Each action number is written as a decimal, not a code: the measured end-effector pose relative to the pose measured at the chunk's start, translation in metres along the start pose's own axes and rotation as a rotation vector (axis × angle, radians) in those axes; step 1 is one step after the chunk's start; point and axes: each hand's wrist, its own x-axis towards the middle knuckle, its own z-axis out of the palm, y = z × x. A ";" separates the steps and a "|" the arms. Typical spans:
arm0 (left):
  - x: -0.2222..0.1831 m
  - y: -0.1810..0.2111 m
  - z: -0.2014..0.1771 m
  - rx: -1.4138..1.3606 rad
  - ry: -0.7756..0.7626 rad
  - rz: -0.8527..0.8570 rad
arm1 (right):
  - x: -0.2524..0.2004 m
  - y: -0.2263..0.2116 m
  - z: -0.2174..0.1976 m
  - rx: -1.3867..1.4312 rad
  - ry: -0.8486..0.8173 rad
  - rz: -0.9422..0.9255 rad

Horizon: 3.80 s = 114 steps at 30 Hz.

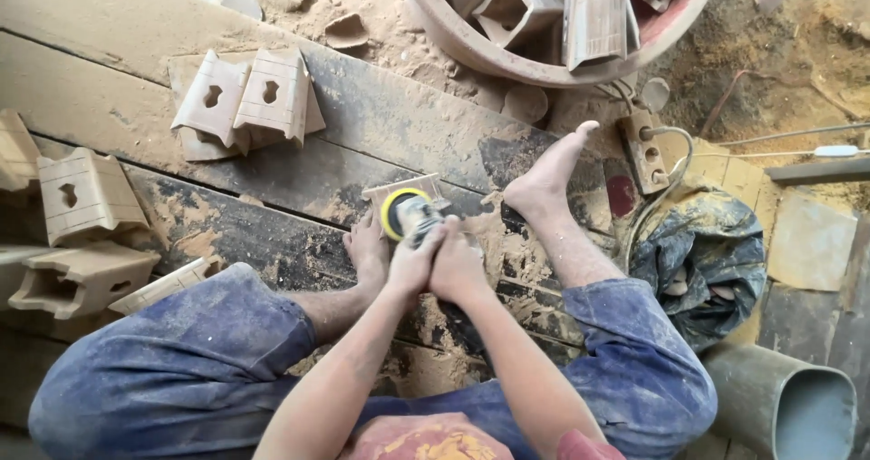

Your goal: Sanding small decorative wooden blocks using a handheld power sander while sitting on the floor.

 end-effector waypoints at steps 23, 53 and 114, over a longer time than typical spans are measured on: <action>0.016 -0.032 0.040 0.100 -0.077 -0.084 | -0.003 0.065 0.012 0.103 0.013 0.129; 0.060 -0.007 -0.047 1.389 0.371 0.850 | -0.023 0.065 -0.055 0.410 0.192 0.288; 0.057 0.042 0.016 -0.063 -0.038 -0.162 | 0.061 0.000 -0.030 -0.022 0.009 0.011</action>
